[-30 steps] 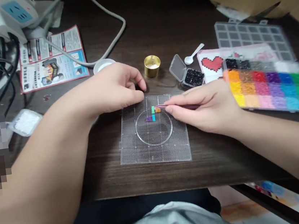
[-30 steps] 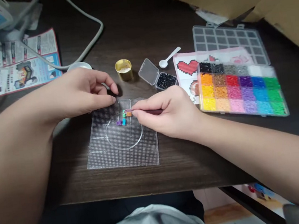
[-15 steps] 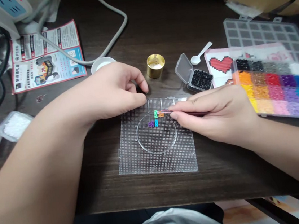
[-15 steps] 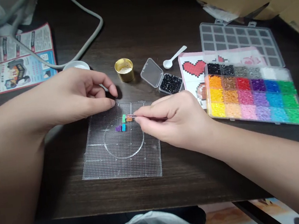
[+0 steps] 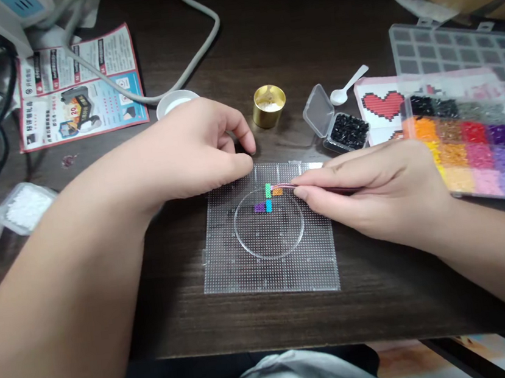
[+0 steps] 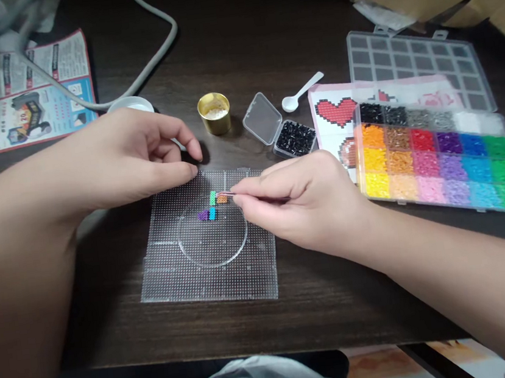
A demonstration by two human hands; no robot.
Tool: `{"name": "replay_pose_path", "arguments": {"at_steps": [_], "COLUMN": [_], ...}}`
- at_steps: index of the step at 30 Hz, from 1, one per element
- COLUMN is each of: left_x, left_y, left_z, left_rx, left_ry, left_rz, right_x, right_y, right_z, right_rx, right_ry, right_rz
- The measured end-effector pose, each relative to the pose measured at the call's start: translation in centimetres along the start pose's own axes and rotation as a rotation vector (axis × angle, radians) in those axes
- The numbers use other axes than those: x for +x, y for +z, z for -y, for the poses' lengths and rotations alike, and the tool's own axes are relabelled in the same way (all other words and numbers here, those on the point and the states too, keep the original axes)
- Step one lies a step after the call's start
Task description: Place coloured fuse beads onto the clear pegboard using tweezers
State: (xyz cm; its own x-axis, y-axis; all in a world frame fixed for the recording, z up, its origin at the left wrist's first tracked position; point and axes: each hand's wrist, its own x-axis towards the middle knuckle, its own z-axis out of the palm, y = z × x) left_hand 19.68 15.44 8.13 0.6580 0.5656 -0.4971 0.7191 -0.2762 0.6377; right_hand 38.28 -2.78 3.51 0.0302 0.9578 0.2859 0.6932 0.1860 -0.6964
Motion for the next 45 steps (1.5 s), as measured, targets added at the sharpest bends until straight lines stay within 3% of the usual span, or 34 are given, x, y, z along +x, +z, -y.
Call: {"name": "replay_pose_path", "arguments": {"at_steps": [22, 38, 45], "left_x": [0.59, -0.16, -0.04], "left_y": [0.05, -0.23, -0.17], "left_z": [0.61, 0.75, 0.77], "left_rx": [0.022, -0.084, -0.079], "left_ry": [0.06, 0.149, 0.134], "left_rz": [-0.008, 0.05, 0.04], "right_x": [-0.08, -0.21, -0.18], "right_y": [0.29, 0.44, 0.34], "right_z": [-0.03, 0.11, -0.21], "right_rx": [-0.039, 0.103, 0.113], "right_ry": [-0.094, 0.035, -0.034], "right_rz": [-0.011, -0.052, -0.051]}}
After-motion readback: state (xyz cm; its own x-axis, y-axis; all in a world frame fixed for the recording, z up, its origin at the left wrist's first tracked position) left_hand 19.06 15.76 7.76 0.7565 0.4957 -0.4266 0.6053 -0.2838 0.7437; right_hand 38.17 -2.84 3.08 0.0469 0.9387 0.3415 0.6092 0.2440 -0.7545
